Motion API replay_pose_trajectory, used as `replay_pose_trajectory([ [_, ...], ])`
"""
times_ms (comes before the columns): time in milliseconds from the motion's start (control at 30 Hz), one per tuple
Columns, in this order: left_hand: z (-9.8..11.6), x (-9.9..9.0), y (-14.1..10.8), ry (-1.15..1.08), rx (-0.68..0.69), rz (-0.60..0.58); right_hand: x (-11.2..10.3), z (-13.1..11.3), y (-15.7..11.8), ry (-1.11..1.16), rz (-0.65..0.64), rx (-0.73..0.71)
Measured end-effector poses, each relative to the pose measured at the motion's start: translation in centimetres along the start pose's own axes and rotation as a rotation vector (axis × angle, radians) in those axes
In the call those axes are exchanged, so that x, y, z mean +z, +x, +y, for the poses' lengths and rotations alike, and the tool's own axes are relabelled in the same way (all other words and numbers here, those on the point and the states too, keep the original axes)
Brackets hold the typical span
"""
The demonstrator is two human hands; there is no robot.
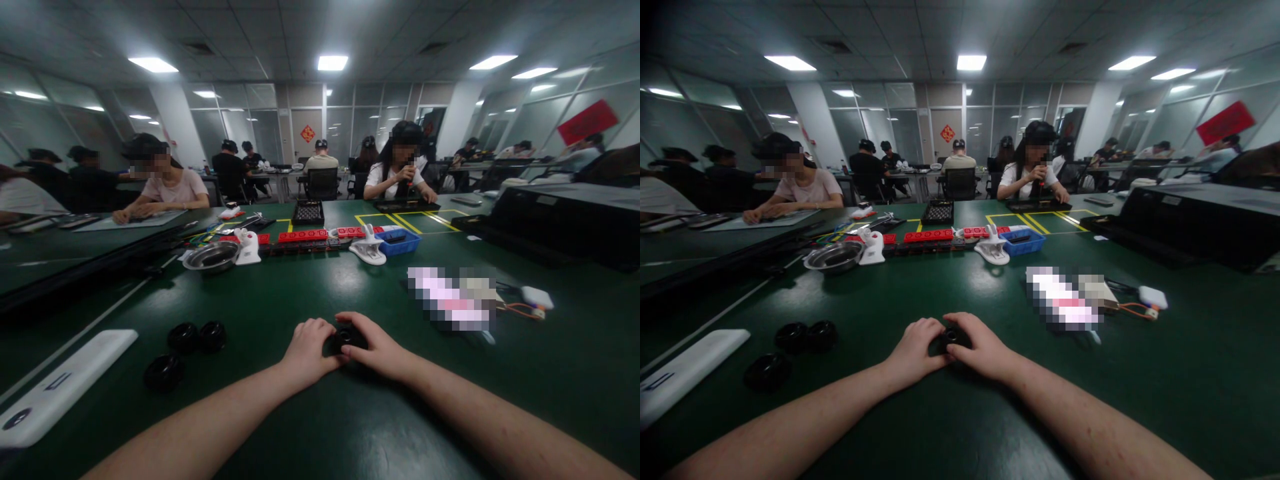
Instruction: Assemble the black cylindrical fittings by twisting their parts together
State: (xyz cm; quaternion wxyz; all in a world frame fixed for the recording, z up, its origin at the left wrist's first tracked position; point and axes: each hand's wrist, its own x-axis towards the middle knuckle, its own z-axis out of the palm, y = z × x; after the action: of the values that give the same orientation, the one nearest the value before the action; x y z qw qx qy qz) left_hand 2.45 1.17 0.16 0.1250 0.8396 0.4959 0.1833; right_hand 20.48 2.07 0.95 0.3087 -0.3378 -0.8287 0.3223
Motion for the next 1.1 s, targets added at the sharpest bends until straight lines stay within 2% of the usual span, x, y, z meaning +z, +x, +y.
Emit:
replay_pose_trajectory([
  [167,0.30,-0.30,0.01,0.018,-0.014,-0.025,0.10,-0.19,0.08,-0.055,0.078,0.088],
  [233,0.44,-0.45,-0.02,0.020,-0.015,-0.029,-0.09,-0.50,0.24,-0.078,0.075,0.052],
  [333,0.45,-0.46,-0.05,0.020,-0.011,-0.018,-0.36,-0.74,0.30,-0.028,0.004,-0.066],
  [400,0.35,-0.33,-0.04,0.019,-0.009,-0.013,-0.36,-0.62,0.19,0.006,-0.034,-0.094],
  [600,0.19,-0.12,0.00,0.018,-0.002,-0.010,0.09,0.07,-0.04,-0.038,0.080,0.070],
  [700,0.33,-0.30,-0.04,0.014,-0.005,-0.007,0.11,0.04,0.16,-0.117,0.095,0.099],
  [800,0.42,-0.42,-0.05,0.007,-0.007,-0.010,-0.02,-0.18,0.36,-0.157,0.083,0.067],
  [967,0.31,-0.29,0.00,0.013,-0.017,-0.024,-0.17,-0.49,0.22,-0.034,-0.009,-0.071],
  [1100,0.24,-0.24,0.00,0.013,-0.014,-0.018,0.05,-0.08,-0.09,-0.026,0.020,-0.006],
])
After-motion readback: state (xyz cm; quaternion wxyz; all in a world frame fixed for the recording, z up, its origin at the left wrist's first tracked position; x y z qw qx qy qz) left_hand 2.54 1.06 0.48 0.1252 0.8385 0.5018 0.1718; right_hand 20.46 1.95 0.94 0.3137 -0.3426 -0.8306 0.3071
